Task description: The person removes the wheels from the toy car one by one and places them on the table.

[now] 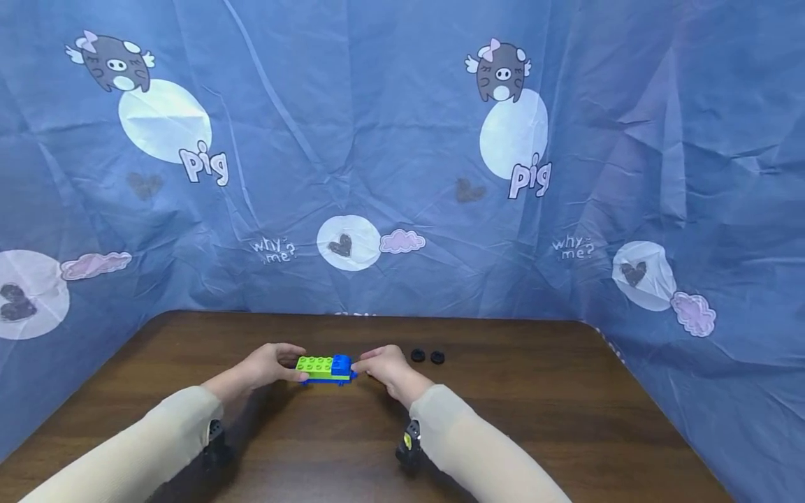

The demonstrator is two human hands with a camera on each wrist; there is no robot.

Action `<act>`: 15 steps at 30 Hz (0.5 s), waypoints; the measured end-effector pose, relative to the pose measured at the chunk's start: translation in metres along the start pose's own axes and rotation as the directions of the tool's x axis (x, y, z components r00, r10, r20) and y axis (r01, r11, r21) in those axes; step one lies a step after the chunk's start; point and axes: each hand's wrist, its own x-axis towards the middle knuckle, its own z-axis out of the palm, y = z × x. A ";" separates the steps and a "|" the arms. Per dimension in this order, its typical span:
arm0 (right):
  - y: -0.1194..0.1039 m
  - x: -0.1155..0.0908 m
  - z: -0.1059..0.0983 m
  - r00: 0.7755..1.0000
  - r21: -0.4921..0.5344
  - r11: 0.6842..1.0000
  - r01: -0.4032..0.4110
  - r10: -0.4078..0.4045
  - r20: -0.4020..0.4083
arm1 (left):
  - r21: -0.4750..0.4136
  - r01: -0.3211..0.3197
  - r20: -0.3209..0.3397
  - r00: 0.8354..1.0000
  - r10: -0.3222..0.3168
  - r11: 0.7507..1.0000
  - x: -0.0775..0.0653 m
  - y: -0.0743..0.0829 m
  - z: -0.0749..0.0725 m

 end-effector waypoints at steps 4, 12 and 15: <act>-0.001 0.001 -0.015 1.000 0.021 1.000 0.012 -0.011 -0.002 | -0.002 -0.020 0.073 0.997 0.020 1.000 -0.003 0.002 -0.009; -0.015 -0.005 -0.049 1.000 0.037 0.999 0.023 -0.022 -0.014 | 0.094 -0.029 0.087 0.996 0.020 0.995 -0.013 0.008 -0.013; -0.023 -0.011 -0.061 1.000 0.019 0.999 0.028 -0.028 -0.002 | 0.180 -0.089 0.064 0.995 0.078 0.980 -0.016 0.010 -0.009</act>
